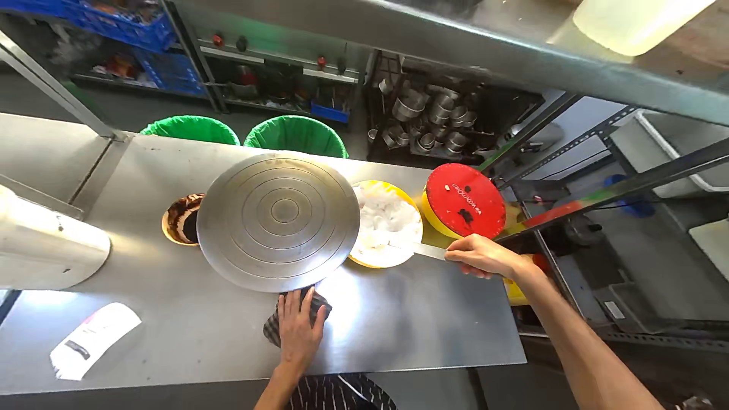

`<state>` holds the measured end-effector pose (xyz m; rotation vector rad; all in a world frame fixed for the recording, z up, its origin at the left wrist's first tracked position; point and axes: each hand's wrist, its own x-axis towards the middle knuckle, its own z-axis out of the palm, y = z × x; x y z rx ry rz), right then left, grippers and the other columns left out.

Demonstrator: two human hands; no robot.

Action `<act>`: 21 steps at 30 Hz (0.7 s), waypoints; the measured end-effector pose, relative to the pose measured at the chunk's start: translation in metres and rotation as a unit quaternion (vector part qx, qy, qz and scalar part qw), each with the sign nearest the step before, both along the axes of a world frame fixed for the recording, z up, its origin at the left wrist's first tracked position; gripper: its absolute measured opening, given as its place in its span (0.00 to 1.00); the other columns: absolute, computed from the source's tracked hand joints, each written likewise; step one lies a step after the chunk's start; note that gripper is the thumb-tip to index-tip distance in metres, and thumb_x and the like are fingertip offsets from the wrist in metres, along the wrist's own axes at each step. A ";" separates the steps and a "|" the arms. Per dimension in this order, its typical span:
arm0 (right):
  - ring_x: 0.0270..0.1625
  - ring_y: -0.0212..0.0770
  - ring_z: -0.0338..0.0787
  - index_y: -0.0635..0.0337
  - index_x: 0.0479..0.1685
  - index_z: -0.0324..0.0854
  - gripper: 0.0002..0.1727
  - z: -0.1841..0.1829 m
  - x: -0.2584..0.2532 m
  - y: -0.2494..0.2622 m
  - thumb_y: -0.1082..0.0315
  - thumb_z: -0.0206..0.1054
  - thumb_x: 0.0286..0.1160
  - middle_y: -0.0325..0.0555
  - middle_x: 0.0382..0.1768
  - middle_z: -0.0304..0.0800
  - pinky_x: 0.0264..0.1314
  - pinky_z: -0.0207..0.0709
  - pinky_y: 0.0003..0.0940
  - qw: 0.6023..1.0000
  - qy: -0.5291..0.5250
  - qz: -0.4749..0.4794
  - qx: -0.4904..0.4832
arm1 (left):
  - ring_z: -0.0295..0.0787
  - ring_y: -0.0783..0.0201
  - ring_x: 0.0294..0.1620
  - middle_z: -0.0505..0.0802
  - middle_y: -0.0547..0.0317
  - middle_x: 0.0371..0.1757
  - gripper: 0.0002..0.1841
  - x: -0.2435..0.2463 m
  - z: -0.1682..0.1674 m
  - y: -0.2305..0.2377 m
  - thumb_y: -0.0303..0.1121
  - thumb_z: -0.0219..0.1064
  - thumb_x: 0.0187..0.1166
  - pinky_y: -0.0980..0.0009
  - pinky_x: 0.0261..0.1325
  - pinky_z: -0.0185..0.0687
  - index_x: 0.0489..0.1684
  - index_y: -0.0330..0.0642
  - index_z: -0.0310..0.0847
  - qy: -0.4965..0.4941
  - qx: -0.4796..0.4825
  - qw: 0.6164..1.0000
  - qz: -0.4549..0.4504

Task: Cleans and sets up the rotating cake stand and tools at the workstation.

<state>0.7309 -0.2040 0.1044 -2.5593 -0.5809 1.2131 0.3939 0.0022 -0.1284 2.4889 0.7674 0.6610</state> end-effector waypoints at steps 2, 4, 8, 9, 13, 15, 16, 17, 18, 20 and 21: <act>0.10 0.31 0.74 0.60 0.44 0.88 0.15 -0.005 0.001 -0.013 0.61 0.60 0.90 0.41 0.14 0.82 0.14 0.69 0.24 0.999 0.020 -0.010 0.035 | 0.78 0.32 0.76 0.85 0.30 0.71 0.29 0.016 0.015 -0.001 0.49 0.58 0.82 0.39 0.82 0.66 0.67 0.34 0.86 -0.024 -0.025 0.999 0.012; 0.11 0.31 0.74 0.60 0.44 0.88 0.15 -0.009 -0.001 -0.026 0.61 0.59 0.90 0.41 0.15 0.81 0.14 0.68 0.24 0.997 0.032 -0.022 0.071 | 0.84 0.38 0.72 0.86 0.32 0.70 0.28 0.040 0.037 -0.004 0.43 0.59 0.83 0.45 0.75 0.77 0.72 0.28 0.80 -0.006 -0.134 0.991 0.004; 0.11 0.31 0.73 0.61 0.48 0.87 0.13 -0.014 -0.013 -0.051 0.63 0.59 0.90 0.41 0.16 0.81 0.13 0.66 0.24 0.989 0.034 -0.072 0.125 | 0.78 0.43 0.79 0.78 0.35 0.79 0.29 0.099 0.059 -0.006 0.37 0.61 0.88 0.47 0.82 0.71 0.84 0.30 0.64 0.002 -0.422 0.907 -0.013; 0.11 0.30 0.73 0.61 0.48 0.87 0.13 -0.015 -0.015 -0.057 0.63 0.59 0.90 0.41 0.16 0.82 0.13 0.66 0.23 0.987 0.033 -0.084 0.136 | 0.77 0.46 0.80 0.78 0.37 0.80 0.30 0.111 0.058 -0.009 0.36 0.61 0.88 0.48 0.82 0.70 0.87 0.33 0.61 -0.010 -0.450 0.893 -0.014; 0.12 0.30 0.75 0.60 0.50 0.87 0.12 -0.013 -0.025 -0.078 0.64 0.59 0.90 0.41 0.17 0.83 0.15 0.68 0.23 0.983 -0.008 -0.088 0.158 | 0.82 0.47 0.75 0.80 0.41 0.79 0.33 0.132 0.067 -0.030 0.31 0.61 0.86 0.47 0.77 0.76 0.91 0.39 0.54 -0.031 -0.459 0.888 0.013; 0.14 0.31 0.77 0.58 0.52 0.88 0.13 -0.009 -0.027 -0.084 0.62 0.60 0.90 0.41 0.18 0.85 0.17 0.72 0.26 0.986 -0.064 -0.071 0.134 | 0.82 0.48 0.74 0.78 0.41 0.81 0.36 0.133 0.069 -0.043 0.31 0.63 0.84 0.48 0.76 0.77 0.92 0.41 0.52 -0.035 -0.461 0.887 0.003; 0.15 0.32 0.78 0.57 0.53 0.88 0.13 -0.005 -0.027 -0.085 0.61 0.60 0.90 0.41 0.19 0.85 0.20 0.74 0.28 0.988 -0.090 -0.061 0.111 | 0.82 0.48 0.75 0.76 0.41 0.83 0.37 0.131 0.067 -0.049 0.34 0.65 0.83 0.48 0.76 0.78 0.92 0.41 0.52 -0.037 -0.467 0.884 -0.006; 0.16 0.33 0.80 0.56 0.54 0.89 0.13 -0.002 -0.027 -0.085 0.60 0.60 0.90 0.41 0.20 0.86 0.23 0.75 0.32 0.988 -0.117 -0.047 0.090 | 0.82 0.49 0.75 0.75 0.42 0.84 0.39 0.129 0.065 -0.053 0.38 0.68 0.82 0.49 0.76 0.78 0.92 0.42 0.52 -0.036 -0.474 0.880 -0.008; 0.19 0.36 0.82 0.54 0.54 0.89 0.13 0.000 -0.026 -0.085 0.59 0.61 0.89 0.41 0.21 0.88 0.26 0.77 0.36 0.986 -0.145 -0.030 0.072 | 0.83 0.51 0.74 0.74 0.43 0.84 0.41 0.129 0.064 -0.056 0.43 0.71 0.81 0.50 0.75 0.79 0.92 0.43 0.52 -0.032 -0.487 0.873 -0.005; 0.24 0.41 0.87 0.51 0.52 0.90 0.14 0.006 -0.023 -0.080 0.56 0.61 0.89 0.43 0.25 0.90 0.33 0.81 0.46 0.979 -0.199 0.002 0.038 | 0.85 0.50 0.72 0.75 0.42 0.84 0.46 0.130 0.064 -0.061 0.50 0.73 0.78 0.50 0.73 0.81 0.92 0.42 0.52 -0.023 -0.512 0.859 0.005; 0.28 0.44 0.89 0.50 0.53 0.90 0.14 0.010 -0.022 -0.074 0.55 0.61 0.89 0.45 0.27 0.91 0.36 0.82 0.51 0.974 -0.223 0.017 0.020 | 0.86 0.49 0.72 0.75 0.42 0.84 0.48 0.131 0.065 -0.063 0.52 0.74 0.76 0.49 0.72 0.82 0.93 0.42 0.51 -0.018 -0.521 0.854 0.008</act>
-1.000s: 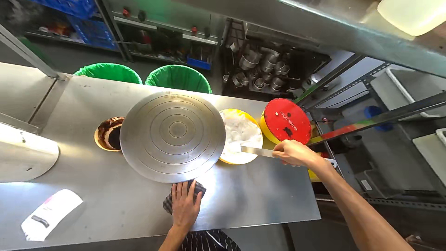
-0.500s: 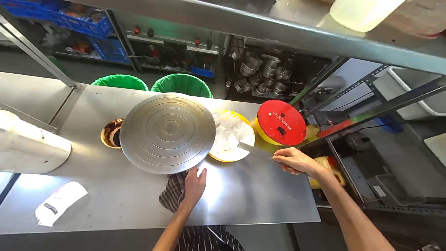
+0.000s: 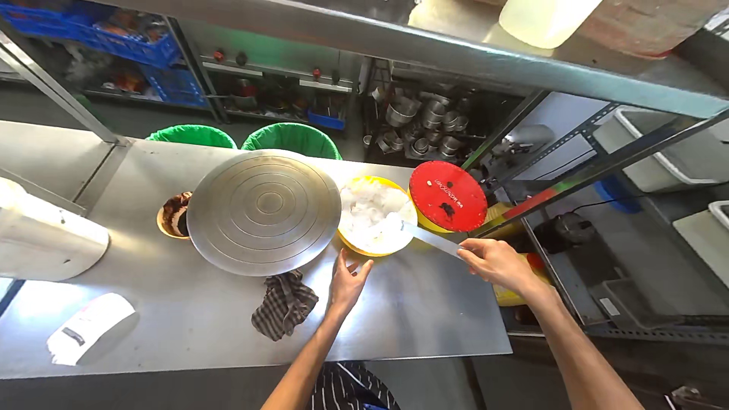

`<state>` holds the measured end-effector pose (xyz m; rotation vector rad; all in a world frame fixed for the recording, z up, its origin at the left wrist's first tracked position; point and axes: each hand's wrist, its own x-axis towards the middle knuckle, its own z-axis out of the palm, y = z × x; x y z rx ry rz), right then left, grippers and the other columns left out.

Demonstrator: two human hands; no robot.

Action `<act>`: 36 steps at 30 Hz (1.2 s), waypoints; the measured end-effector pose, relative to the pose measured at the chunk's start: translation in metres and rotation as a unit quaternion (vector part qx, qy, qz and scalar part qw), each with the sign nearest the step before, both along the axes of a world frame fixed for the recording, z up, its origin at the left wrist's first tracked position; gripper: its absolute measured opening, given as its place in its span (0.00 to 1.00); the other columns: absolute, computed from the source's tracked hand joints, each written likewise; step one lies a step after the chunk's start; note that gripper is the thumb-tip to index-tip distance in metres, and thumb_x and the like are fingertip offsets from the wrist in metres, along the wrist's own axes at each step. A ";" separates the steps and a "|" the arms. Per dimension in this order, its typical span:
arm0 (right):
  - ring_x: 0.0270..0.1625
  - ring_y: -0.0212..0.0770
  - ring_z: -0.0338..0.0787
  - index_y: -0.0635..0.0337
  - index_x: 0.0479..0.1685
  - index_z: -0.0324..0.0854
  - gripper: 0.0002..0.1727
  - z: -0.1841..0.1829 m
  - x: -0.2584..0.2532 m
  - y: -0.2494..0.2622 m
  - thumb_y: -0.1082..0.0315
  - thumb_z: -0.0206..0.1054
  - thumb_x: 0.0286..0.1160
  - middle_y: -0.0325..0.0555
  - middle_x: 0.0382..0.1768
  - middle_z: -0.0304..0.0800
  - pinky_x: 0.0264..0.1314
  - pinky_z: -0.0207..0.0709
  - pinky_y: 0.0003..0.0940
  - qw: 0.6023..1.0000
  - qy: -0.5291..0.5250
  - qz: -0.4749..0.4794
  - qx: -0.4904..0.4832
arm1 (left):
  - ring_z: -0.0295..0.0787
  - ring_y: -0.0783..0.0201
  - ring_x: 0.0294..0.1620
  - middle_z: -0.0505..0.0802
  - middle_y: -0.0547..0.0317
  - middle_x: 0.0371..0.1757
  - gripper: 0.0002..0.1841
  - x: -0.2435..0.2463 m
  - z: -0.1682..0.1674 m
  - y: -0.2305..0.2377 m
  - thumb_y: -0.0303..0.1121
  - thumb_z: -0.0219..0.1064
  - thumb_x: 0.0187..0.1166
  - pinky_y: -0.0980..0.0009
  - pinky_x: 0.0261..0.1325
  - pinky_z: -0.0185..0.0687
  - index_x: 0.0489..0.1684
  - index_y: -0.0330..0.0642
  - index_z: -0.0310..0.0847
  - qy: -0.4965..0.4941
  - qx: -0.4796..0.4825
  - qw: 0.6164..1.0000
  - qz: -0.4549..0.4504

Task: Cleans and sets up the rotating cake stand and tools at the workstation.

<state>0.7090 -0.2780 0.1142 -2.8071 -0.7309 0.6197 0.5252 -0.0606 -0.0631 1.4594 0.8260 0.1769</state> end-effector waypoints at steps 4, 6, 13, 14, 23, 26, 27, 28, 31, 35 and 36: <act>0.37 0.57 0.92 0.51 0.51 0.91 0.14 0.012 0.003 0.029 0.57 0.61 0.88 0.52 0.32 0.93 0.42 0.80 0.63 0.994 -0.080 0.046 -0.051 | 0.88 0.44 0.67 0.76 0.38 0.82 0.55 0.014 0.004 -0.008 0.56 0.76 0.72 0.44 0.68 0.84 0.95 0.44 0.42 0.015 -0.056 0.998 -0.004; 0.35 0.55 0.92 0.51 0.51 0.91 0.13 0.014 0.007 0.036 0.57 0.62 0.88 0.52 0.32 0.93 0.42 0.80 0.63 0.995 -0.074 0.043 -0.042 | 0.92 0.43 0.57 0.84 0.36 0.72 0.55 0.025 0.000 -0.013 0.56 0.75 0.74 0.44 0.60 0.88 0.95 0.45 0.40 0.018 -0.115 0.993 0.002; 0.14 0.34 0.78 0.59 0.53 0.87 0.13 -0.006 -0.014 -0.005 0.62 0.59 0.89 0.43 0.19 0.86 0.17 0.73 0.29 0.976 0.112 -0.066 0.172 | 0.94 0.47 0.45 0.90 0.36 0.57 0.42 0.033 0.025 -0.012 0.45 0.72 0.81 0.53 0.51 0.90 0.89 0.40 0.50 -0.012 -0.206 0.978 0.029; 0.14 0.33 0.78 0.58 0.54 0.87 0.13 -0.013 -0.024 -0.016 0.61 0.59 0.89 0.42 0.20 0.85 0.16 0.72 0.28 0.966 0.131 -0.083 0.204 | 0.94 0.47 0.46 0.89 0.36 0.59 0.41 0.032 0.027 -0.012 0.44 0.71 0.82 0.53 0.51 0.89 0.89 0.41 0.50 -0.011 -0.212 0.977 0.030; 0.13 0.27 0.77 0.58 0.48 0.86 0.14 -0.044 -0.113 -0.081 0.61 0.56 0.85 0.36 0.19 0.87 0.14 0.69 0.19 0.910 0.159 -0.157 0.350 | 0.93 0.53 0.32 0.94 0.41 0.46 0.31 0.000 0.016 0.019 0.43 0.58 0.91 0.60 0.37 0.91 0.89 0.44 0.52 0.037 -0.177 0.983 -0.013; 0.13 0.26 0.77 0.55 0.47 0.87 0.14 -0.039 -0.123 -0.093 0.60 0.58 0.85 0.33 0.19 0.86 0.13 0.69 0.18 0.917 0.128 -0.155 0.345 | 0.93 0.56 0.29 0.93 0.43 0.39 0.27 -0.023 0.023 0.029 0.40 0.56 0.91 0.63 0.36 0.91 0.86 0.41 0.57 0.063 -0.163 0.983 -0.047; 0.14 0.26 0.77 0.54 0.48 0.87 0.14 -0.037 -0.123 -0.097 0.59 0.58 0.84 0.32 0.19 0.86 0.13 0.69 0.19 0.927 0.109 -0.145 0.329 | 0.93 0.56 0.29 0.93 0.42 0.39 0.27 -0.030 0.025 0.030 0.39 0.56 0.91 0.64 0.35 0.90 0.86 0.40 0.57 0.067 -0.165 0.982 -0.058; 0.14 0.25 0.77 0.53 0.48 0.88 0.15 -0.034 -0.122 -0.099 0.56 0.58 0.84 0.30 0.19 0.85 0.14 0.69 0.19 0.942 0.079 -0.124 0.301 | 0.93 0.56 0.30 0.93 0.42 0.39 0.27 -0.037 0.026 0.029 0.37 0.56 0.91 0.64 0.36 0.90 0.86 0.41 0.56 0.066 -0.169 0.981 -0.066; 0.18 0.28 0.82 0.48 0.48 0.91 0.21 -0.021 -0.110 -0.097 0.47 0.55 0.83 0.28 0.19 0.85 0.21 0.77 0.31 0.985 -0.075 -0.017 0.155 | 0.95 0.55 0.32 0.93 0.40 0.42 0.27 -0.053 0.026 0.022 0.34 0.54 0.91 0.64 0.37 0.92 0.87 0.41 0.55 0.049 -0.191 0.977 -0.077; 0.22 0.47 0.89 0.47 0.42 0.94 0.19 0.005 -0.101 -0.072 0.51 0.56 0.81 0.41 0.17 0.86 0.23 0.77 0.52 0.977 -0.197 0.087 0.011 | 0.97 0.51 0.34 0.94 0.39 0.44 0.27 -0.062 0.020 0.015 0.36 0.50 0.92 0.62 0.37 0.94 0.89 0.43 0.51 0.032 -0.222 0.971 -0.077; 0.23 0.51 0.90 0.48 0.41 0.94 0.15 0.010 -0.097 -0.063 0.55 0.61 0.81 0.44 0.17 0.87 0.24 0.76 0.54 0.973 -0.206 0.102 -0.020 | 0.97 0.51 0.35 0.95 0.38 0.44 0.27 -0.062 0.020 0.014 0.36 0.49 0.93 0.62 0.37 0.94 0.89 0.44 0.50 0.031 -0.231 0.969 -0.077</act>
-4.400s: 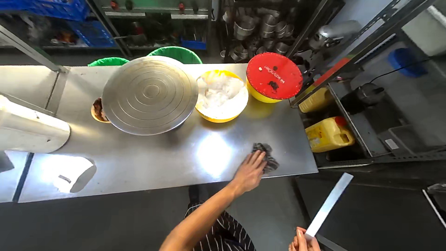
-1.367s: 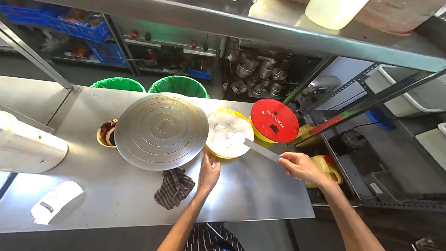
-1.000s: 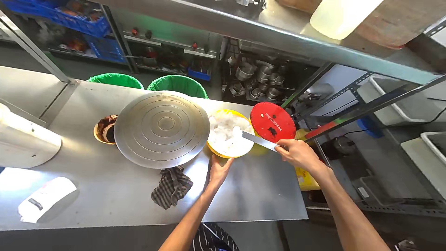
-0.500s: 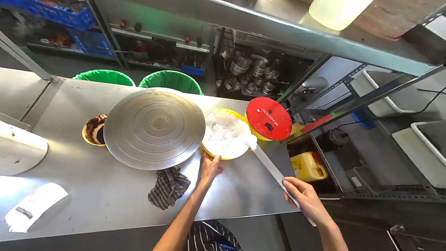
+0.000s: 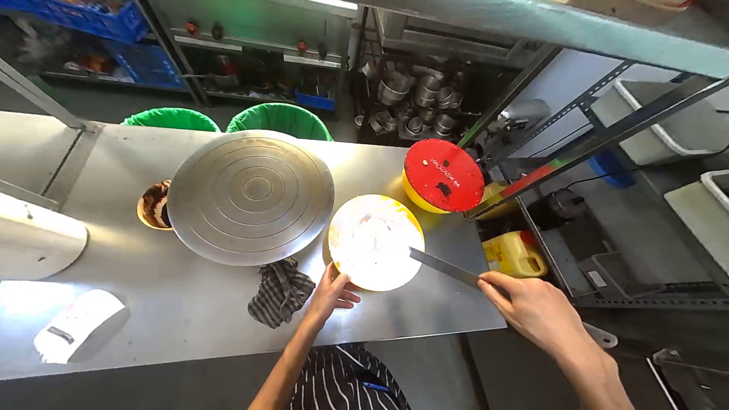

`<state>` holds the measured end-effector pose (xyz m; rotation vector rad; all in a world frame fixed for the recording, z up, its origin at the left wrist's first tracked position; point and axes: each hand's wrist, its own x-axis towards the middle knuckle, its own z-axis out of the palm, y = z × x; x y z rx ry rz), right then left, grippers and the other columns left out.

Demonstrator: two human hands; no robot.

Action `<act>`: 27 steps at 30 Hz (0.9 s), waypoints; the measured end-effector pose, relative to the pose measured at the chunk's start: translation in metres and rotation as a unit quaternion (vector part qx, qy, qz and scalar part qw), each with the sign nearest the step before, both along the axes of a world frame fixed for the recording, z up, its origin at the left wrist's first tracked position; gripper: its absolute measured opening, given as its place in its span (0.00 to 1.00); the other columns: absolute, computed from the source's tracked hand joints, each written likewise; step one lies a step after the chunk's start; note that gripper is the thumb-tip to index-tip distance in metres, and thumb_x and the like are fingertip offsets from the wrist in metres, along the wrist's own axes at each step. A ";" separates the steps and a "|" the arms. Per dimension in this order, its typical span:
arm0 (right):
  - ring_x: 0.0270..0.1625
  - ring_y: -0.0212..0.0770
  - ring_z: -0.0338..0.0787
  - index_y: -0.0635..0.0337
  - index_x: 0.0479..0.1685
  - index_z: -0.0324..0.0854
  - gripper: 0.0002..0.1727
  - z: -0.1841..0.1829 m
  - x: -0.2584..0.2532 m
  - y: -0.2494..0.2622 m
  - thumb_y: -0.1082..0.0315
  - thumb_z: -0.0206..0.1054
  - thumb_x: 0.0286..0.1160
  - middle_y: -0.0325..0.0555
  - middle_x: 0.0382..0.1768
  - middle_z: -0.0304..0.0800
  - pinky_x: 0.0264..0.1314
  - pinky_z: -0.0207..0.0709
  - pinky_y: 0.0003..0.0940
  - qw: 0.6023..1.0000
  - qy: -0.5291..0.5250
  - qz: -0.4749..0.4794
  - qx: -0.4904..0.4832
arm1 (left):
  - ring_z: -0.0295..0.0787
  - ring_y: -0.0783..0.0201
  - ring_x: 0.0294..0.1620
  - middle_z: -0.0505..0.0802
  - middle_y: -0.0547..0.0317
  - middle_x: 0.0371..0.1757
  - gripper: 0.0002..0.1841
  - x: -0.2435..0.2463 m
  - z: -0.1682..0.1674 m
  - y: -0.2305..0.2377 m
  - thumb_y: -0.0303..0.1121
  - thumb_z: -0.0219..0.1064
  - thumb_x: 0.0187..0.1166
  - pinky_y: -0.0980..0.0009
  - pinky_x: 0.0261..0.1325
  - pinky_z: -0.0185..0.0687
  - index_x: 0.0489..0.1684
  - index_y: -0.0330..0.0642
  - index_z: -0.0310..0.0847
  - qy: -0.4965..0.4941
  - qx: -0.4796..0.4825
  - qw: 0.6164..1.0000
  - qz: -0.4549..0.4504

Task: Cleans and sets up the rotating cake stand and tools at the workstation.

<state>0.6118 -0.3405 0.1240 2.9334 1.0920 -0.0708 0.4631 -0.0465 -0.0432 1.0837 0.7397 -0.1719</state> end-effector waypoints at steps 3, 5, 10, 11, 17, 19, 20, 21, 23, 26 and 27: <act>0.26 0.55 0.90 0.49 0.36 0.92 0.08 0.008 0.009 0.033 0.60 0.69 0.79 0.48 0.17 0.86 0.27 0.76 0.53 0.994 -0.023 0.006 -0.109 | 0.98 0.49 0.36 0.95 0.37 0.45 0.26 -0.001 -0.002 -0.004 0.38 0.46 0.94 0.61 0.37 0.94 0.89 0.44 0.49 -0.006 -0.019 1.000 0.005; 0.26 0.53 0.89 0.50 0.31 0.90 0.10 0.019 0.009 0.057 0.59 0.69 0.80 0.47 0.17 0.85 0.27 0.75 0.50 0.986 -0.040 0.008 -0.159 | 0.98 0.49 0.38 0.95 0.37 0.45 0.26 -0.001 -0.004 -0.004 0.37 0.46 0.94 0.61 0.39 0.94 0.89 0.44 0.49 -0.016 -0.024 1.000 0.007; 0.36 0.52 0.91 0.51 0.32 0.90 0.15 0.045 0.008 0.109 0.58 0.62 0.83 0.47 0.27 0.89 0.34 0.78 0.50 0.956 0.002 -0.009 -0.293 | 0.98 0.49 0.41 0.95 0.38 0.47 0.27 -0.003 -0.007 -0.004 0.37 0.48 0.94 0.59 0.44 0.95 0.90 0.45 0.49 -0.018 -0.034 0.999 0.015; 0.38 0.52 0.92 0.51 0.34 0.90 0.15 0.043 0.010 0.117 0.58 0.61 0.84 0.48 0.29 0.90 0.35 0.78 0.50 0.950 0.026 -0.006 -0.311 | 0.98 0.49 0.41 0.94 0.37 0.46 0.27 -0.003 -0.008 -0.005 0.37 0.49 0.93 0.58 0.44 0.95 0.90 0.44 0.49 -0.021 -0.034 0.999 0.019; 0.37 0.49 0.91 0.46 0.35 0.91 0.14 0.026 0.022 0.106 0.54 0.63 0.83 0.44 0.26 0.89 0.37 0.78 0.51 0.957 0.123 0.045 -0.259 | 0.98 0.50 0.41 0.95 0.38 0.46 0.27 -0.004 -0.009 -0.008 0.37 0.50 0.93 0.59 0.43 0.95 0.90 0.44 0.49 -0.023 -0.043 0.998 0.026; 0.32 0.46 0.90 0.45 0.36 0.91 0.12 0.022 0.029 0.082 0.55 0.65 0.83 0.41 0.24 0.88 0.35 0.78 0.51 0.970 0.161 0.050 -0.173 | 0.98 0.50 0.41 0.95 0.38 0.45 0.28 -0.005 -0.010 -0.008 0.38 0.50 0.93 0.59 0.44 0.94 0.90 0.45 0.49 -0.025 -0.041 0.999 0.025; 0.29 0.44 0.88 0.45 0.37 0.91 0.12 0.021 0.032 0.068 0.55 0.64 0.84 0.39 0.22 0.87 0.34 0.78 0.51 0.974 0.184 0.044 -0.128 | 0.98 0.51 0.41 0.95 0.38 0.45 0.27 -0.004 -0.010 -0.007 0.38 0.50 0.93 0.59 0.45 0.94 0.90 0.45 0.49 -0.028 -0.041 0.998 0.024; 0.25 0.39 0.86 0.45 0.37 0.91 0.13 0.020 0.034 0.053 0.54 0.62 0.85 0.36 0.19 0.85 0.32 0.77 0.47 0.975 0.202 0.033 -0.087 | 0.98 0.50 0.41 0.95 0.38 0.45 0.27 -0.004 -0.012 -0.008 0.38 0.50 0.93 0.58 0.46 0.94 0.90 0.44 0.49 -0.032 -0.043 0.998 0.025; 0.17 0.29 0.79 0.42 0.36 0.89 0.16 0.014 0.032 0.023 0.51 0.57 0.85 0.28 0.14 0.80 0.24 0.74 0.36 0.974 0.228 0.001 -0.003 | 0.98 0.50 0.42 0.95 0.38 0.45 0.28 -0.004 -0.014 -0.008 0.38 0.51 0.93 0.58 0.47 0.94 0.90 0.44 0.49 -0.034 -0.049 0.998 0.032; 0.12 0.26 0.76 0.44 0.41 0.90 0.16 0.007 0.011 -0.015 0.50 0.57 0.84 0.28 0.15 0.82 0.12 0.69 0.24 0.946 0.288 -0.070 0.134 | 0.97 0.50 0.43 0.94 0.38 0.46 0.28 -0.002 -0.013 -0.010 0.39 0.50 0.93 0.57 0.47 0.94 0.90 0.45 0.49 -0.035 -0.044 0.998 0.039; 0.12 0.26 0.76 0.47 0.45 0.90 0.17 0.003 0.000 -0.027 0.51 0.58 0.84 0.30 0.17 0.84 0.12 0.69 0.22 0.927 0.315 -0.093 0.183 | 0.97 0.51 0.43 0.94 0.39 0.46 0.28 -0.001 -0.013 -0.010 0.40 0.50 0.94 0.57 0.47 0.93 0.90 0.46 0.49 -0.036 -0.038 0.998 0.039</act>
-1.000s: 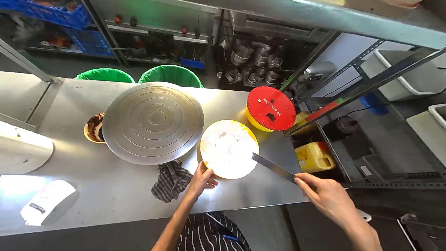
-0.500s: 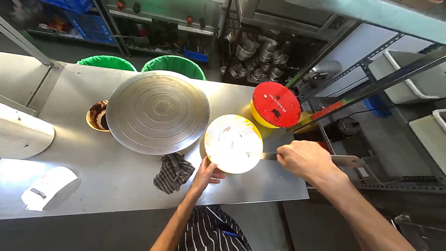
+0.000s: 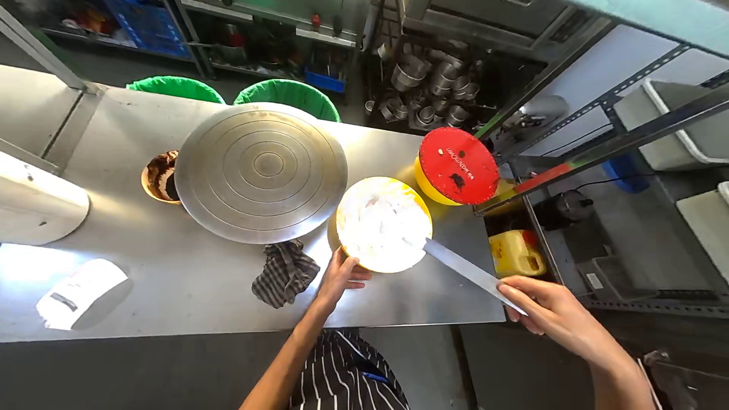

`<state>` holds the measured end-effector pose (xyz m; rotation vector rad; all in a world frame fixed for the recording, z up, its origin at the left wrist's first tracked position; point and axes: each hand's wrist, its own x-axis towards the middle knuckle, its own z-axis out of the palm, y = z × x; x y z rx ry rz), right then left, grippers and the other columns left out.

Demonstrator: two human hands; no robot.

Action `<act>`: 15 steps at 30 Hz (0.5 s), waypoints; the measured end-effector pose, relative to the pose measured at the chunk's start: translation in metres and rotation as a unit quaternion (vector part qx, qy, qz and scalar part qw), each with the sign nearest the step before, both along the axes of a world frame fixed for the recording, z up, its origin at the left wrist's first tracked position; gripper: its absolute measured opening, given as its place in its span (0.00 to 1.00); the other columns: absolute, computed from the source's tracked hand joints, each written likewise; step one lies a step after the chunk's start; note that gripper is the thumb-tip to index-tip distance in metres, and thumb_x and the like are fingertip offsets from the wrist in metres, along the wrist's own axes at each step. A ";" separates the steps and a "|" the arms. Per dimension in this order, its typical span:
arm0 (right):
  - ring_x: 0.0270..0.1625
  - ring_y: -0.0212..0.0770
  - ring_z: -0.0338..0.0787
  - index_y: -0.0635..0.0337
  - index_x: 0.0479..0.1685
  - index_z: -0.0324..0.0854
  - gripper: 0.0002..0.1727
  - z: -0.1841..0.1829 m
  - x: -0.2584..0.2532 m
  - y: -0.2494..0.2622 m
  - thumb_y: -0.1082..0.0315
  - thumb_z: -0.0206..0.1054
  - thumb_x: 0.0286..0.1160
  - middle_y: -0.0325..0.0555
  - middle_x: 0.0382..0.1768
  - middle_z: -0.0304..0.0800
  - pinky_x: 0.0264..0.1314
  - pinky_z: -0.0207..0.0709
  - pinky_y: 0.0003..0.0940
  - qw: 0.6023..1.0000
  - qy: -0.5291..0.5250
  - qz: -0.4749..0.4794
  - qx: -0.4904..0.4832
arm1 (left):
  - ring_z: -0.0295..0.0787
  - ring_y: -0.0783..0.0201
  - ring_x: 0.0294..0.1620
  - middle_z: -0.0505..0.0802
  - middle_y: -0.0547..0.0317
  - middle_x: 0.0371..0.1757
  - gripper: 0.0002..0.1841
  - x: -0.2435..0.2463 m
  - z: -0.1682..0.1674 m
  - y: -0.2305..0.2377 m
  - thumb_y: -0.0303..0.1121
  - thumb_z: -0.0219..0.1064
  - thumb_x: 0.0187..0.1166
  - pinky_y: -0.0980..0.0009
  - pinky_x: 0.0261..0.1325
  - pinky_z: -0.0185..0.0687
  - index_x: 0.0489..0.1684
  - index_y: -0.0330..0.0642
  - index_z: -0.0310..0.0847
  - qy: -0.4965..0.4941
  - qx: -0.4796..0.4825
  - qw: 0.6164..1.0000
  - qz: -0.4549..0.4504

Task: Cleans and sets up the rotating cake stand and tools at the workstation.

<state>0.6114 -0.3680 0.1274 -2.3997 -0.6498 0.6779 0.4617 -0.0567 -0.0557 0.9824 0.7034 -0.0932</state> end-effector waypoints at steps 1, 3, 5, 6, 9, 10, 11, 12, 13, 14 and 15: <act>0.14 0.27 0.78 0.51 0.49 0.89 0.18 -0.005 -0.013 -0.014 0.52 0.57 0.85 0.31 0.20 0.87 0.14 0.71 0.21 0.998 0.027 -0.030 0.041 | 0.97 0.52 0.43 0.95 0.41 0.47 0.27 0.000 0.001 0.001 0.42 0.49 0.94 0.58 0.47 0.93 0.90 0.47 0.50 -0.002 0.011 1.000 -0.003; 0.19 0.25 0.83 0.56 0.56 0.87 0.20 -0.018 -0.043 -0.040 0.54 0.54 0.87 0.32 0.27 0.91 0.20 0.77 0.20 0.989 0.052 -0.082 0.112 | 0.96 0.54 0.45 0.95 0.42 0.49 0.27 0.005 0.005 0.005 0.45 0.46 0.94 0.59 0.49 0.92 0.90 0.47 0.50 0.000 0.028 1.000 -0.007; 0.26 0.25 0.86 0.63 0.62 0.83 0.21 -0.036 -0.079 -0.063 0.58 0.51 0.89 0.33 0.36 0.94 0.27 0.82 0.22 0.978 0.064 -0.125 0.152 | 0.96 0.53 0.46 0.94 0.42 0.49 0.27 0.015 0.010 0.011 0.45 0.44 0.95 0.58 0.51 0.91 0.89 0.45 0.51 0.006 0.035 0.999 0.002; 0.30 0.25 0.86 0.67 0.66 0.81 0.22 -0.047 -0.098 -0.070 0.62 0.50 0.90 0.36 0.40 0.94 0.31 0.82 0.23 0.975 0.066 -0.140 0.158 | 0.97 0.53 0.45 0.95 0.42 0.47 0.27 0.022 0.009 0.014 0.44 0.44 0.95 0.59 0.49 0.92 0.88 0.43 0.51 0.009 0.035 0.999 0.013; 0.35 0.25 0.83 0.69 0.73 0.79 0.22 -0.105 -0.154 -0.076 0.69 0.54 0.86 0.44 0.46 0.92 0.36 0.79 0.21 0.974 0.036 -0.183 0.128 | 0.97 0.52 0.45 0.95 0.41 0.47 0.27 0.036 0.005 0.023 0.46 0.43 0.95 0.59 0.48 0.92 0.89 0.43 0.50 0.015 0.036 0.999 0.032; 0.39 0.28 0.85 0.67 0.74 0.80 0.22 -0.128 -0.170 -0.074 0.69 0.57 0.84 0.48 0.49 0.91 0.40 0.80 0.23 0.973 0.021 -0.194 0.120 | 0.97 0.52 0.45 0.95 0.41 0.48 0.27 0.039 0.004 0.024 0.47 0.42 0.95 0.59 0.49 0.92 0.89 0.44 0.50 0.014 0.040 0.999 0.033; 0.44 0.30 0.87 0.64 0.73 0.82 0.22 -0.150 -0.184 -0.071 0.70 0.61 0.82 0.51 0.54 0.92 0.48 0.82 0.26 0.974 0.004 -0.200 0.111 | 0.97 0.51 0.46 0.95 0.41 0.49 0.28 0.043 0.005 0.025 0.47 0.42 0.95 0.58 0.50 0.92 0.89 0.44 0.51 0.016 0.041 0.998 0.038; 0.45 0.34 0.89 0.61 0.72 0.84 0.22 -0.170 -0.196 -0.067 0.69 0.63 0.80 0.53 0.54 0.92 0.49 0.84 0.30 0.975 -0.028 -0.200 0.092 | 0.97 0.51 0.47 0.95 0.41 0.50 0.28 0.047 0.006 0.027 0.47 0.42 0.96 0.57 0.52 0.92 0.89 0.45 0.50 0.017 0.042 0.998 0.041; 0.43 0.38 0.90 0.58 0.71 0.86 0.22 -0.187 -0.205 -0.061 0.68 0.64 0.78 0.53 0.51 0.91 0.45 0.85 0.35 0.976 -0.074 -0.193 0.062 | 0.96 0.50 0.49 0.95 0.41 0.51 0.28 0.049 0.008 0.028 0.48 0.41 0.96 0.57 0.53 0.91 0.90 0.45 0.50 0.019 0.043 0.998 0.042; 0.39 0.42 0.90 0.55 0.69 0.88 0.22 -0.201 -0.210 -0.055 0.66 0.64 0.77 0.53 0.47 0.91 0.40 0.86 0.40 0.976 -0.125 -0.178 0.031 | 0.96 0.50 0.50 0.95 0.41 0.52 0.28 0.051 0.010 0.029 0.48 0.40 0.96 0.57 0.54 0.91 0.90 0.45 0.49 0.020 0.047 0.998 0.042; 0.34 0.46 0.91 0.53 0.68 0.89 0.22 -0.213 -0.212 -0.047 0.65 0.63 0.76 0.55 0.44 0.91 0.32 0.85 0.44 0.971 -0.178 -0.161 0.005 | 0.96 0.50 0.50 0.95 0.41 0.53 0.29 0.052 0.011 0.030 0.49 0.39 0.96 0.57 0.55 0.91 0.90 0.44 0.49 0.021 0.052 0.997 0.043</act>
